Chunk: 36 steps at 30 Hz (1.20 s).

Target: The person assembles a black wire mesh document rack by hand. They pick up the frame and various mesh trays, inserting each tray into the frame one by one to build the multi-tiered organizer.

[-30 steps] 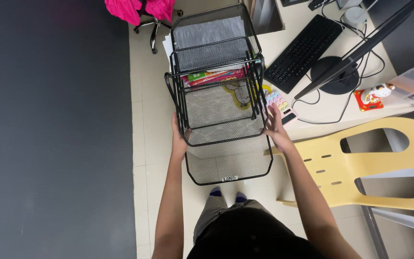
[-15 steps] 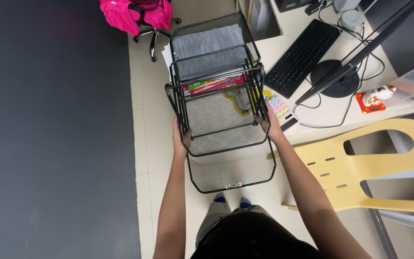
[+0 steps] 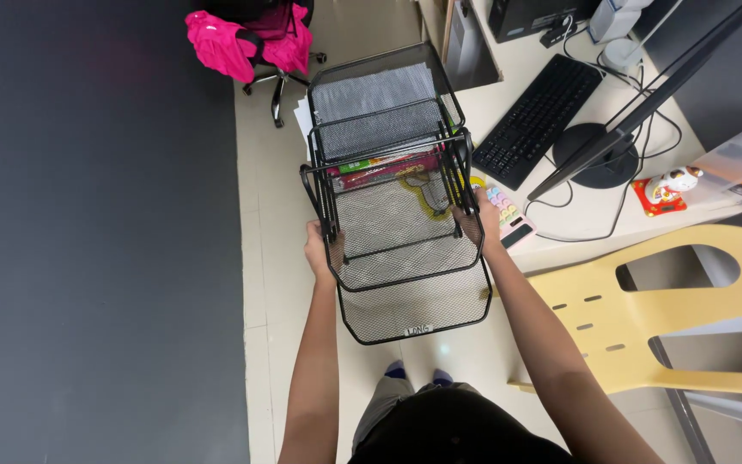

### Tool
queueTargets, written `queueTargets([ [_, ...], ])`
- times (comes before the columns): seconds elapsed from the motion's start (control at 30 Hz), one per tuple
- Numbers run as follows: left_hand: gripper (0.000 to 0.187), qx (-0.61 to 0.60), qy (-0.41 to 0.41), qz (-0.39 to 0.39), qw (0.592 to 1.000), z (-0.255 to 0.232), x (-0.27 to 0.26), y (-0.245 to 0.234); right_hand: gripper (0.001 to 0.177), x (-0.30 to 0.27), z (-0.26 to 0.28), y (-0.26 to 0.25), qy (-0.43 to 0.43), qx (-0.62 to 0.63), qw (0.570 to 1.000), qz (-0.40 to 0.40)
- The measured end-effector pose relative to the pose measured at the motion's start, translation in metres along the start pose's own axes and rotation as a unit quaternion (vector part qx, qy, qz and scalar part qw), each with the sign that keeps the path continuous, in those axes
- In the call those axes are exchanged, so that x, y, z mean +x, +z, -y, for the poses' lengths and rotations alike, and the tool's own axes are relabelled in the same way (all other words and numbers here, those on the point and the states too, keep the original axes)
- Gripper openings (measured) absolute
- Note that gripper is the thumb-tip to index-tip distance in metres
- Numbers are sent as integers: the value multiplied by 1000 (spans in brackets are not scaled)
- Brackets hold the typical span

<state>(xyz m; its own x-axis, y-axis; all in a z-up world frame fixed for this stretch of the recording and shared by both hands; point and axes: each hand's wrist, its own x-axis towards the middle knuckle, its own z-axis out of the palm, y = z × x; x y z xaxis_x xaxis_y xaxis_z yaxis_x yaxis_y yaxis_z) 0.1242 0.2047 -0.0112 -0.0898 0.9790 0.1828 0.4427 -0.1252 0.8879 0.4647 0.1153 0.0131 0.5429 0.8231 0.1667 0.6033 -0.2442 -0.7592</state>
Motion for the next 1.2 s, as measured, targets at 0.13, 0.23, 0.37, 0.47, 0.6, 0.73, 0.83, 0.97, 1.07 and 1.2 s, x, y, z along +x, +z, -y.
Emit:
queueTargets([
  [0.13, 47, -10, -4, 36, 999, 37, -1, 12, 48, -7, -8, -9, -38, 42, 995, 82],
  [0.23, 74, -138, 93, 95, 981, 17, -15, -3, 68, -19, -4, -23, -69, 162, 970, 166],
  [0.37, 93, -237, 41, 149, 959, 1, -35, -13, 80, -31, -19, -17, -32, 267, 942, 199],
  [0.47, 86, -201, 56, 124, 970, 4, -32, -12, 71, -30, -17, -9, 3, 294, 939, 178],
  [0.6, 77, -235, 6, 106, 966, 12, -30, -6, 59, -25, -22, -1, -62, 207, 971, 103],
  [0.73, 56, -203, -94, 85, 971, 27, -10, 12, 52, -11, -22, 6, -22, 58, 996, 65],
  [0.83, 24, -436, -260, -1, 862, 40, 2, 21, 49, -4, -23, 12, -19, 38, 999, 20],
  [0.97, 45, -6, 3, -11, 1000, 19, 3, 13, 45, 6, -30, 18, -67, 23, 997, -11],
  [1.07, 46, -11, -10, 3, 1000, 32, 6, 17, 48, 6, -34, 20, -79, 10, 997, -6],
  [1.2, 53, -166, 28, 86, 982, 44, -6, 7, 53, -6, -26, 4, -67, 57, 993, 84],
])
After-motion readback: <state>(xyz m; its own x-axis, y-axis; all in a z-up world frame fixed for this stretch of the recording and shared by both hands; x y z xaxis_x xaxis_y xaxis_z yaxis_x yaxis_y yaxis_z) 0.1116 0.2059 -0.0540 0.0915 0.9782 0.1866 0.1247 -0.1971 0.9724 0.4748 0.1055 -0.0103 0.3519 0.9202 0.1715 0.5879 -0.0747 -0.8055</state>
